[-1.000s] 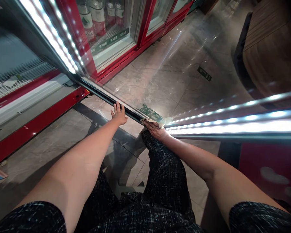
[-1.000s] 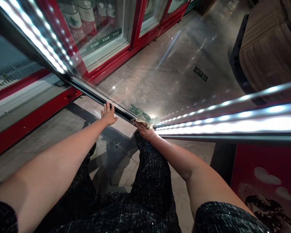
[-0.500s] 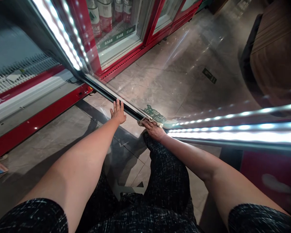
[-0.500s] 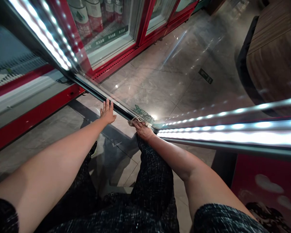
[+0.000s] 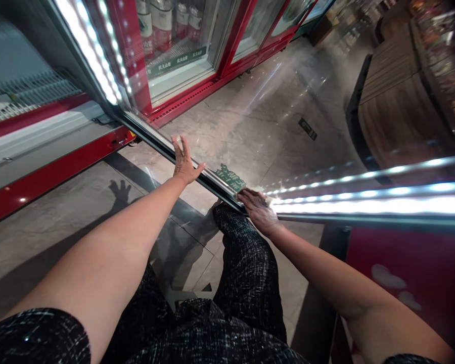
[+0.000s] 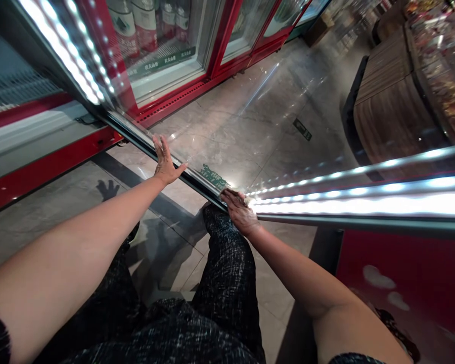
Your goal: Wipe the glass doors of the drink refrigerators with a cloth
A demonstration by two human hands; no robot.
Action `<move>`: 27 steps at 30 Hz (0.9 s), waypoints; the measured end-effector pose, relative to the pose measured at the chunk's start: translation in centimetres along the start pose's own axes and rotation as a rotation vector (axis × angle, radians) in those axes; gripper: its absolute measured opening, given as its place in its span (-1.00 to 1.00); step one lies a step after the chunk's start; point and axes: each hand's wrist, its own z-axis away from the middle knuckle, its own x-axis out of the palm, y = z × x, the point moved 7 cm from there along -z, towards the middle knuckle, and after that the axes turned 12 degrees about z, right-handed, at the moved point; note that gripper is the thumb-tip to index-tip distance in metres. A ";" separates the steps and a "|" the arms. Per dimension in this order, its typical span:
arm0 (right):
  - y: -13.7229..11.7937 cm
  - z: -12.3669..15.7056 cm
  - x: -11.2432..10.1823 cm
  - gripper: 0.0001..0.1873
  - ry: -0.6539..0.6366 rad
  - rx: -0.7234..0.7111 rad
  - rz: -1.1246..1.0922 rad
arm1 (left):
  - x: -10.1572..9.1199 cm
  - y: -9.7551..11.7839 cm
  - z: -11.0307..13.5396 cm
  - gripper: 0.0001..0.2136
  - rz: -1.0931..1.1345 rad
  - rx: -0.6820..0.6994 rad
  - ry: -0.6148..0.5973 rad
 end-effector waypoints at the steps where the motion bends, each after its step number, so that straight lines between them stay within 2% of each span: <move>1: -0.1 0.0 0.5 -0.36 -0.023 -0.024 -0.005 | 0.0 0.4 0.0 0.20 0.011 0.018 0.001; 3: 0.0 0.0 0.0 -0.40 -0.019 -0.054 0.004 | 0.1 1.0 0.0 0.25 0.029 0.027 0.010; 7: 1.2 -0.1 -4.1 -0.35 0.135 0.018 0.091 | -0.1 2.3 -0.2 0.30 0.050 0.020 0.069; 9: 1.2 -0.2 -4.8 -0.32 0.188 0.052 0.120 | -0.2 2.8 -0.4 0.31 0.059 0.012 0.092; 11: 0.6 -0.6 -3.4 -0.30 0.183 0.036 0.105 | -0.3 3.0 -0.4 0.33 0.069 0.003 0.099; 14: -0.9 -1.6 0.1 -0.33 0.122 -0.033 0.057 | -0.7 3.1 -0.5 0.33 0.072 0.012 0.095; 16: -1.5 -2.5 1.2 -0.37 0.119 -0.082 0.052 | -1.3 3.2 -0.7 0.36 0.063 0.018 0.105; 19: -1.3 -3.9 -0.2 -0.37 0.186 -0.096 0.077 | -2.7 3.4 -1.5 0.40 0.052 0.021 0.135; 21: -0.7 -4.8 -1.9 -0.33 0.243 -0.032 0.102 | -3.8 3.4 -2.2 0.42 0.071 0.026 0.159; 23: -0.5 -5.4 -2.6 -0.31 0.280 0.026 0.122 | -4.9 3.2 -3.0 0.45 0.108 0.028 0.188; 25: -1.2 -5.9 -1.7 -0.31 0.275 0.009 0.121 | -6.0 2.7 -3.6 0.46 0.143 0.032 0.218; 27: -2.3 -6.3 0.2 -0.34 0.225 -0.051 0.104 | -7.1 1.9 -4.2 0.42 0.164 0.048 0.246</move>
